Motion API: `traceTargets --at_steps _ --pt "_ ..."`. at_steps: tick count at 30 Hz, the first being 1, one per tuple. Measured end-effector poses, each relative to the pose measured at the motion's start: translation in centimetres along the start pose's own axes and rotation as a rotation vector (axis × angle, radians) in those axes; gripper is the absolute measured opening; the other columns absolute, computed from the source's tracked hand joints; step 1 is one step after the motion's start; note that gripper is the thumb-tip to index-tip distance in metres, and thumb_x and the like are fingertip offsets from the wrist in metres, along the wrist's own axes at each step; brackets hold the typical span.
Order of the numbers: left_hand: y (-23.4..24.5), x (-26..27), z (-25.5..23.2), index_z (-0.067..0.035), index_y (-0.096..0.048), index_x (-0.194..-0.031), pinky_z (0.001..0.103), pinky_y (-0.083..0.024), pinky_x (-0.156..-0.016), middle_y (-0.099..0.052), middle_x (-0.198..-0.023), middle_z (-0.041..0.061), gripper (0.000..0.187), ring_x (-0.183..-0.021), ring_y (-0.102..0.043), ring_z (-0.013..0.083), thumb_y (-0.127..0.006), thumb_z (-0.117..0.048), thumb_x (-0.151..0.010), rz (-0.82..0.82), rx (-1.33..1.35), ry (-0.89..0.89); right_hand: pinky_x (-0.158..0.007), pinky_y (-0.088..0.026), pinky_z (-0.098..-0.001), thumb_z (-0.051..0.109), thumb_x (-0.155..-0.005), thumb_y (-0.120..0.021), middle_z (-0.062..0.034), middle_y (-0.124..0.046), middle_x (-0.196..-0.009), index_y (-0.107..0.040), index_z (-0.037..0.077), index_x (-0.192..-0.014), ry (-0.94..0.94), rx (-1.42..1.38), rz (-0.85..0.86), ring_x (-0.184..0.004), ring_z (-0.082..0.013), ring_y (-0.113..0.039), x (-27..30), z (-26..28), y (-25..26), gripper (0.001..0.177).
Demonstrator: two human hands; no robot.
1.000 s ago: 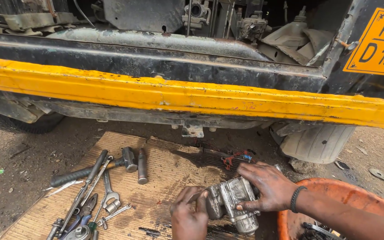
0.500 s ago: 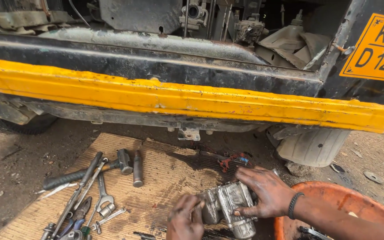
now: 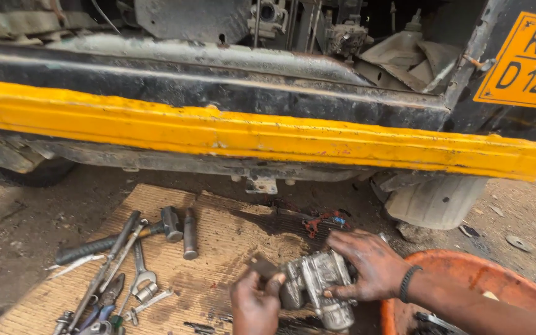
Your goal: Dismantling and inspecting internal mechanical components of an auto rickshaw's engine or transmission area.
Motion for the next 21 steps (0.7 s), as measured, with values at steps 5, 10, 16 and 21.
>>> traceTargets --at_steps 5,10,16,21 --pt "0.6 1.0 3.0 -0.004 -0.077 -0.094 0.037 -0.065 -0.058 -0.082 -0.084 0.012 0.012 -0.067 -0.079 0.0204 -0.074 -0.005 -0.083 0.018 0.064 0.319 -0.121 -0.031 -0.052 0.078 -0.07 -0.071 -0.0206 -0.035 -0.158 -0.04 0.007 -0.149 0.07 -0.009 -0.083 -0.146 -0.0405 -0.035 -0.6 -1.0 -0.5 0.11" --pt "0.6 -0.6 1.4 -0.011 -0.081 -0.094 0.033 -0.069 -0.064 -0.082 -0.098 0.008 0.013 -0.075 -0.082 0.0137 -0.069 -0.013 -0.088 0.285 -0.039 0.075 -0.118 -0.029 -0.0555 0.076 -0.072 -0.071 -0.0219 -0.033 -0.158 -0.039 0.009 -0.151 0.057 -0.017 -0.045 -0.145 -0.0427 -0.032 -0.8 -1.8 -1.7 0.108" --pt "0.2 1.3 6.0 -0.002 -0.068 -0.103 0.038 -0.064 -0.079 -0.078 -0.085 0.011 0.031 -0.084 -0.076 0.0174 -0.08 -0.013 -0.076 -0.157 0.162 0.172 -0.125 -0.029 -0.0514 0.084 -0.069 -0.065 -0.0154 -0.042 -0.154 -0.044 0.012 -0.146 0.009 0.025 0.019 -0.146 -0.0362 -0.039 0.4 1.1 1.8 0.108" --pt "-0.8 3.9 8.8 -0.002 -0.072 -0.09 0.037 -0.063 -0.077 -0.076 -0.081 0.014 0.018 -0.075 -0.073 0.0167 -0.084 -0.004 -0.075 0.226 0.225 0.445 -0.118 -0.028 -0.0554 0.083 -0.071 -0.07 -0.0209 -0.034 -0.16 -0.038 0.011 -0.156 0.055 0.007 -0.072 -0.145 -0.0428 -0.032 -0.7 -1.5 -1.8 0.116"
Point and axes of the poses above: each hand's wrist, its own x-axis away from the middle knuckle, its own y-axis out of the back of the hand, z = x × y, the point moved 2 cm from there along -x, towards the middle knuckle
